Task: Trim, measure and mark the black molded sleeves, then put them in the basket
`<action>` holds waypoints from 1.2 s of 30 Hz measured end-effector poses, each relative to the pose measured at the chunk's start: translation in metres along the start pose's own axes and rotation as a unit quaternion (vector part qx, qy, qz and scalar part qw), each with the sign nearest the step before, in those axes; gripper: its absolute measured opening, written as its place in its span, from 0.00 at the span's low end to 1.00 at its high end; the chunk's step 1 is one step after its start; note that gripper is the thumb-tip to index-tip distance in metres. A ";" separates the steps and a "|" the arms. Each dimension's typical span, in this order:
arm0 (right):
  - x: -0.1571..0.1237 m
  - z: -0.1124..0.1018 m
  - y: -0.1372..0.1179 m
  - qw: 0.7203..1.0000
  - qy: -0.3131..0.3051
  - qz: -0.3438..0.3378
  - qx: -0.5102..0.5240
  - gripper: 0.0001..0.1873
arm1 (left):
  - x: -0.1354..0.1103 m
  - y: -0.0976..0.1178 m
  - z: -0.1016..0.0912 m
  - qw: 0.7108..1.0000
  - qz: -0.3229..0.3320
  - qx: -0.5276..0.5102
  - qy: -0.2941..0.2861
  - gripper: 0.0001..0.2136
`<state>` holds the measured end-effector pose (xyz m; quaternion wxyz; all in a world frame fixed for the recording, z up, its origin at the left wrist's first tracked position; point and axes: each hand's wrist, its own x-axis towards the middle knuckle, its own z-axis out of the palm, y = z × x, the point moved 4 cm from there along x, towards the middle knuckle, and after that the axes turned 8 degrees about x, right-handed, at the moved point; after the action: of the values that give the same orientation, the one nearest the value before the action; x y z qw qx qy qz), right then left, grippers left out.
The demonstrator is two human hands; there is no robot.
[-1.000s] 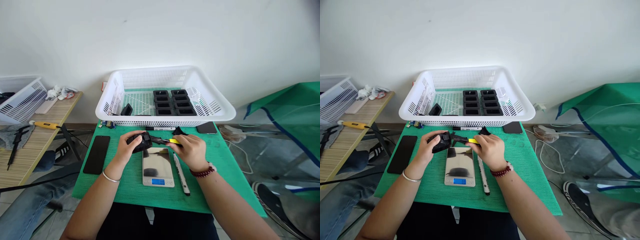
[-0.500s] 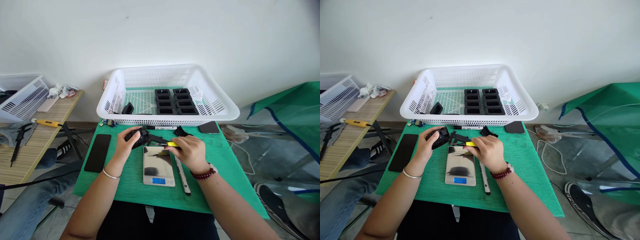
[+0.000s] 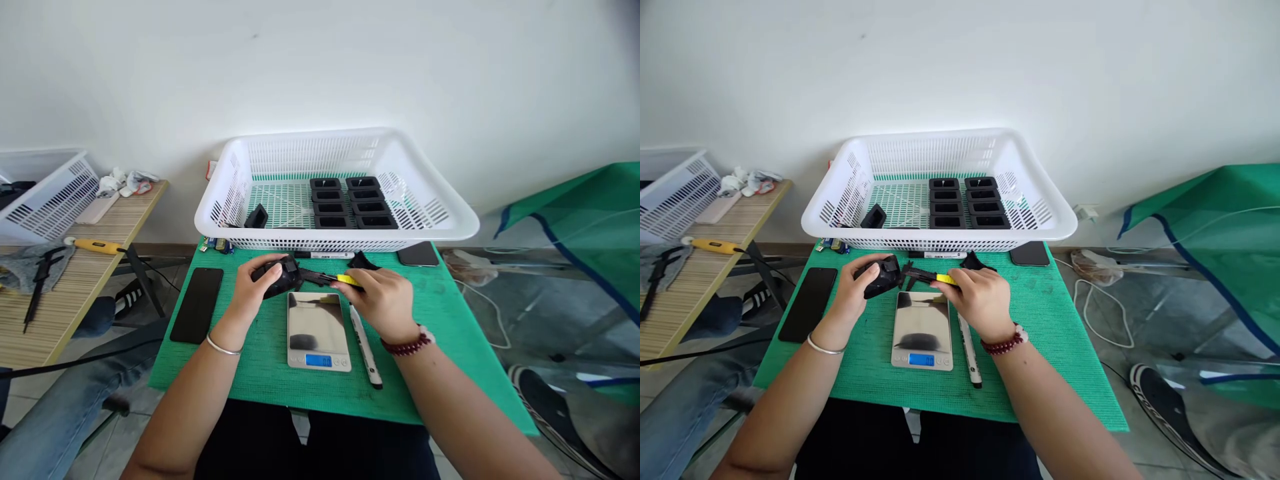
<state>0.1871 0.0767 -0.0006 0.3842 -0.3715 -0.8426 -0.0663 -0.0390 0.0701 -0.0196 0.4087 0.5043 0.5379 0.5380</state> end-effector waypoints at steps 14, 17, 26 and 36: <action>0.000 0.001 0.013 0.998 -0.010 0.036 0.058 0.24 | -0.002 -0.002 0.007 0.996 -0.023 -0.060 -0.062 0.13; -0.001 0.004 0.012 0.993 -0.046 0.032 0.101 0.26 | -0.002 0.000 0.006 0.995 -0.031 -0.069 -0.069 0.14; -0.002 0.001 0.023 0.993 -0.042 0.071 0.088 0.24 | -0.007 0.005 0.014 0.990 0.007 -0.021 -0.140 0.13; 0.000 0.003 0.018 0.995 -0.070 0.026 0.061 0.27 | -0.007 0.006 0.009 0.996 0.005 0.044 -0.079 0.12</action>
<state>0.1973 0.0909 -0.0061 0.3477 -0.3733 -0.8598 0.0211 -0.0288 0.0645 -0.0152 0.4240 0.5654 0.5248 0.4745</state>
